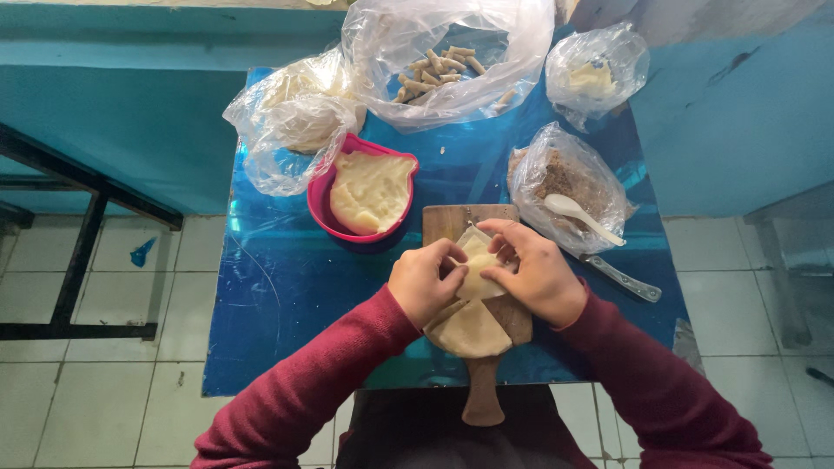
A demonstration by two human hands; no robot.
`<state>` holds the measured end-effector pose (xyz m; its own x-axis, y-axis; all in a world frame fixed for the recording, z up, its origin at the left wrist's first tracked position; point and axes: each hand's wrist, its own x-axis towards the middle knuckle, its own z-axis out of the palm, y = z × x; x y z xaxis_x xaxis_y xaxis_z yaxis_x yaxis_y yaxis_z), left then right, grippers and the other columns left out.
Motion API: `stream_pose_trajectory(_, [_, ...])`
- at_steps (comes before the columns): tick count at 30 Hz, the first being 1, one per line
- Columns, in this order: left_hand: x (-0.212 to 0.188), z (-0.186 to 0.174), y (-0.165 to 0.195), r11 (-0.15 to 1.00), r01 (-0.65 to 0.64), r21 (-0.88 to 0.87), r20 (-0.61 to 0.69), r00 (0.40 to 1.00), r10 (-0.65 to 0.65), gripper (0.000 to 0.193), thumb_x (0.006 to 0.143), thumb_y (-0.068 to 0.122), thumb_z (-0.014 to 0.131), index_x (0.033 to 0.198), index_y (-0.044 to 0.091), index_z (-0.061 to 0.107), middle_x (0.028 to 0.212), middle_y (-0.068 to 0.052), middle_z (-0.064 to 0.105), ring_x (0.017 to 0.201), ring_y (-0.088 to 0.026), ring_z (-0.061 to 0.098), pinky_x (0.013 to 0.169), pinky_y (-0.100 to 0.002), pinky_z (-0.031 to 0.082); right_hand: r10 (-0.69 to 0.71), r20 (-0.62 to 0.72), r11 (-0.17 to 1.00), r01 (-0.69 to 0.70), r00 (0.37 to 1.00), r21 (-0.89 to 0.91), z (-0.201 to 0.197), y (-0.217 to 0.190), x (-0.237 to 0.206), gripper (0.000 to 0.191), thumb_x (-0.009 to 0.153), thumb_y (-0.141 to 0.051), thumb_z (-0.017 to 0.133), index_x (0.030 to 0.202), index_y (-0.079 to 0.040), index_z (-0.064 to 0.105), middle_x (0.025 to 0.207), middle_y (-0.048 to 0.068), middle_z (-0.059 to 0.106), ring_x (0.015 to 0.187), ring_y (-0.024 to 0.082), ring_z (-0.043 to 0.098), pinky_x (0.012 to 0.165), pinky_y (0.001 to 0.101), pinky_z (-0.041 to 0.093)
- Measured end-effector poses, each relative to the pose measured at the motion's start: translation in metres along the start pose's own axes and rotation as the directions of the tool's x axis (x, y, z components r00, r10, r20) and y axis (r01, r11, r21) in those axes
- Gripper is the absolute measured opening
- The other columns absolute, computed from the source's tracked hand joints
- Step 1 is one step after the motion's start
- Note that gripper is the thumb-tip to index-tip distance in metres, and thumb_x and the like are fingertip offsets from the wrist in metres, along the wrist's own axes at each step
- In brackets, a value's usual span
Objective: The person places a square dough wrapper on a small wooden board, spoons filling from a plastic bag onto it, and folds the wrapper over the filling by hand, repeating the process for successive wrappers. A bowl of dough and a knife sit on the blue table nearby.
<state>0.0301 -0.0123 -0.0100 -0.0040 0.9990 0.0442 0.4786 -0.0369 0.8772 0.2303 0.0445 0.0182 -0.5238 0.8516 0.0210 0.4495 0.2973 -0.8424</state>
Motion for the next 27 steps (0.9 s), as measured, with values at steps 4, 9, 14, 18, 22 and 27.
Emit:
stream_pose_trajectory(4, [-0.001, -0.002, 0.005, 0.996, -0.051, 0.080, -0.044, 0.998, 0.055, 0.015, 0.086, 0.016, 0.072, 0.096, 0.006, 0.068, 0.077, -0.011, 0.075, 0.070, -0.029, 0.075, 0.064, -0.038, 0.059, -0.091, -0.040, 0.996, 0.090, 0.995, -0.022, 0.005, 0.000, 0.000, 0.059, 0.077, -0.004, 0.081, 0.132, -0.010, 0.063, 0.099, 0.005, 0.066, 0.080, 0.013, 0.065, 0.070, 0.0276, 0.057])
stream_pose_trajectory(9, [-0.002, -0.004, 0.010, 0.976, -0.117, 0.181, -0.041, 0.991, 0.127, 0.016, 0.087, 0.016, 0.072, 0.097, 0.006, 0.065, 0.081, -0.011, 0.071, 0.076, -0.031, 0.071, 0.067, -0.041, 0.056, -0.122, -0.038, 0.984, 0.115, 0.992, -0.134, 0.008, 0.003, 0.001, 0.056, 0.076, -0.006, 0.080, 0.129, -0.009, 0.063, 0.095, 0.008, 0.064, 0.076, 0.019, 0.065, 0.070, 0.0309, 0.056])
stream_pose_trajectory(14, [-0.025, -0.013, 0.018, 0.892, -0.225, 0.392, -0.067, 0.960, 0.272, 0.013, 0.093, 0.018, 0.070, 0.090, 0.008, 0.062, 0.087, -0.011, 0.064, 0.085, -0.032, 0.065, 0.072, -0.044, 0.054, -0.247, -0.078, 0.931, 0.214, 0.966, -0.297, 0.005, 0.001, -0.005, 0.047, 0.076, -0.015, 0.083, 0.119, -0.008, 0.066, 0.097, 0.010, 0.065, 0.089, 0.028, 0.062, 0.077, 0.0385, 0.051])
stream_pose_trajectory(18, [-0.055, -0.019, 0.022, 0.868, -0.128, 0.480, 0.062, 0.992, 0.112, 0.014, 0.090, 0.021, 0.070, 0.089, 0.009, 0.062, 0.088, -0.010, 0.063, 0.087, -0.030, 0.065, 0.069, -0.043, 0.055, -0.263, -0.006, 0.889, 0.240, 0.965, -0.389, -0.003, -0.007, -0.024, 0.028, 0.078, -0.025, 0.085, 0.099, -0.012, 0.070, 0.093, 0.008, 0.066, 0.091, 0.029, 0.060, 0.081, 0.0395, 0.050])
stream_pose_trajectory(22, [-0.069, -0.019, 0.021, 0.862, -0.104, 0.497, 0.110, 0.992, 0.056, 0.016, 0.089, 0.023, 0.070, 0.089, 0.010, 0.061, 0.089, -0.008, 0.063, 0.090, -0.029, 0.064, 0.069, -0.043, 0.055, -0.184, 0.134, 0.897, 0.222, 0.974, -0.383, 0.012, -0.015, -0.048, 0.037, 0.073, -0.032, 0.087, 0.096, -0.009, 0.069, 0.091, 0.010, 0.066, 0.087, 0.032, 0.058, 0.076, 0.0413, 0.048])
stream_pose_trajectory(27, [-0.070, -0.021, 0.017, 0.869, -0.169, 0.465, 0.128, 0.984, 0.123, 0.014, 0.089, 0.020, 0.069, 0.089, 0.009, 0.061, 0.093, -0.010, 0.061, 0.093, -0.031, 0.061, 0.074, -0.043, 0.054, -0.151, 0.048, 0.951, 0.158, 0.987, -0.266, 0.023, -0.014, -0.066, 0.029, 0.076, -0.025, 0.083, 0.095, -0.009, 0.068, 0.089, 0.008, 0.066, 0.092, 0.029, 0.059, 0.080, 0.0389, 0.049])
